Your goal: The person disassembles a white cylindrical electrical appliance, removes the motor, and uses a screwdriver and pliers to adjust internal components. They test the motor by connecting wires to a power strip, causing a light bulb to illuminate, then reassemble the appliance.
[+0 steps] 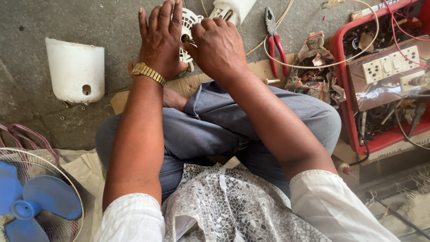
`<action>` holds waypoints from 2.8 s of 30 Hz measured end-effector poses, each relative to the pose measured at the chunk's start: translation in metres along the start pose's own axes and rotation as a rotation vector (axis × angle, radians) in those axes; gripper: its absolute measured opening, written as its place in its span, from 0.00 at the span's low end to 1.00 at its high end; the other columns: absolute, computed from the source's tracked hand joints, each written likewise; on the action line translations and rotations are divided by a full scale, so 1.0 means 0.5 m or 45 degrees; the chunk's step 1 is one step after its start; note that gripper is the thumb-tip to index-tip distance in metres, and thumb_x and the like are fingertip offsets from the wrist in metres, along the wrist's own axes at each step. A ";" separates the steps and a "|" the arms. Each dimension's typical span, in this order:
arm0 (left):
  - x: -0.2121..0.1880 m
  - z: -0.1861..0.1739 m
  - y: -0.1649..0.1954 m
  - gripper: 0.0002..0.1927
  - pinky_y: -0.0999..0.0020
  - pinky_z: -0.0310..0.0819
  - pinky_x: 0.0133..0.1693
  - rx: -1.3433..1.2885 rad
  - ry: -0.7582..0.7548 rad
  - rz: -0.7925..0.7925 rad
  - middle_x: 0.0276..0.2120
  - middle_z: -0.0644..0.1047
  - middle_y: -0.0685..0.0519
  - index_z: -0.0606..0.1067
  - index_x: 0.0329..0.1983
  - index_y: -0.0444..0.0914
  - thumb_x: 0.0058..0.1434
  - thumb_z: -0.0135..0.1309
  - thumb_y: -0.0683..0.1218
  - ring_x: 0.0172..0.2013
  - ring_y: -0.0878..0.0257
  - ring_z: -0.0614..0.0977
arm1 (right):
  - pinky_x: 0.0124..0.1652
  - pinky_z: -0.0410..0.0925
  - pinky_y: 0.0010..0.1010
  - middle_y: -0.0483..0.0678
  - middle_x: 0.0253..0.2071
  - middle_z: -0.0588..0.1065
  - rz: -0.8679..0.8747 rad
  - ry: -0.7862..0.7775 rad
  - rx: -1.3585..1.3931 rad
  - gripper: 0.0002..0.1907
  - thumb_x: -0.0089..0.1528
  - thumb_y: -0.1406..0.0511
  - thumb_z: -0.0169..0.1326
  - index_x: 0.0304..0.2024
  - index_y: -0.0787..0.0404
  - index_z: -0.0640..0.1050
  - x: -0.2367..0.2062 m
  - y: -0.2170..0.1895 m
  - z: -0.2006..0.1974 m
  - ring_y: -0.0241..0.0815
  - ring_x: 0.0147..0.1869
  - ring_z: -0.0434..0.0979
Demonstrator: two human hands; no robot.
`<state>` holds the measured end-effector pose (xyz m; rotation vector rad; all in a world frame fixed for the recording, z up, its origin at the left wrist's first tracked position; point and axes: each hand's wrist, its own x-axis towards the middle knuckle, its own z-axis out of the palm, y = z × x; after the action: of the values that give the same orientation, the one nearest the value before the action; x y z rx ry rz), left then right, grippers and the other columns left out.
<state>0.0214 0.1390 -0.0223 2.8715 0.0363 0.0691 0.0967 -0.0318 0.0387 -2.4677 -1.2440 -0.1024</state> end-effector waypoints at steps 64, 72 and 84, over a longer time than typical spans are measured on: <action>0.024 0.006 -0.023 0.59 0.51 0.73 0.55 -0.420 0.203 -0.259 0.52 0.76 0.40 0.62 0.66 0.34 0.39 0.81 0.63 0.52 0.43 0.76 | 0.43 0.71 0.30 0.47 0.37 0.79 -0.019 0.436 0.697 0.06 0.71 0.71 0.65 0.42 0.64 0.78 -0.026 0.128 -0.107 0.39 0.40 0.79; 0.022 0.053 -0.083 0.49 0.69 0.84 0.44 -1.050 0.159 -0.664 0.47 0.81 0.45 0.66 0.59 0.33 0.50 0.68 0.71 0.43 0.58 0.87 | 0.34 0.74 0.27 0.44 0.32 0.79 0.731 0.050 0.832 0.10 0.67 0.62 0.64 0.38 0.63 0.80 -0.098 0.155 -0.077 0.33 0.34 0.77; 0.017 0.024 -0.047 0.44 0.59 0.81 0.33 -1.684 -0.079 -1.025 0.38 0.83 0.48 0.78 0.52 0.38 0.42 0.58 0.74 0.35 0.59 0.86 | 0.53 0.75 0.33 0.54 0.61 0.75 0.532 -0.345 0.964 0.37 0.59 0.72 0.61 0.70 0.63 0.65 -0.096 0.190 0.036 0.43 0.56 0.78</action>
<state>0.0299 0.1585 -0.0397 1.3914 0.7828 -0.1163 0.1408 -0.1132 -0.0174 -2.0228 -0.6414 0.7000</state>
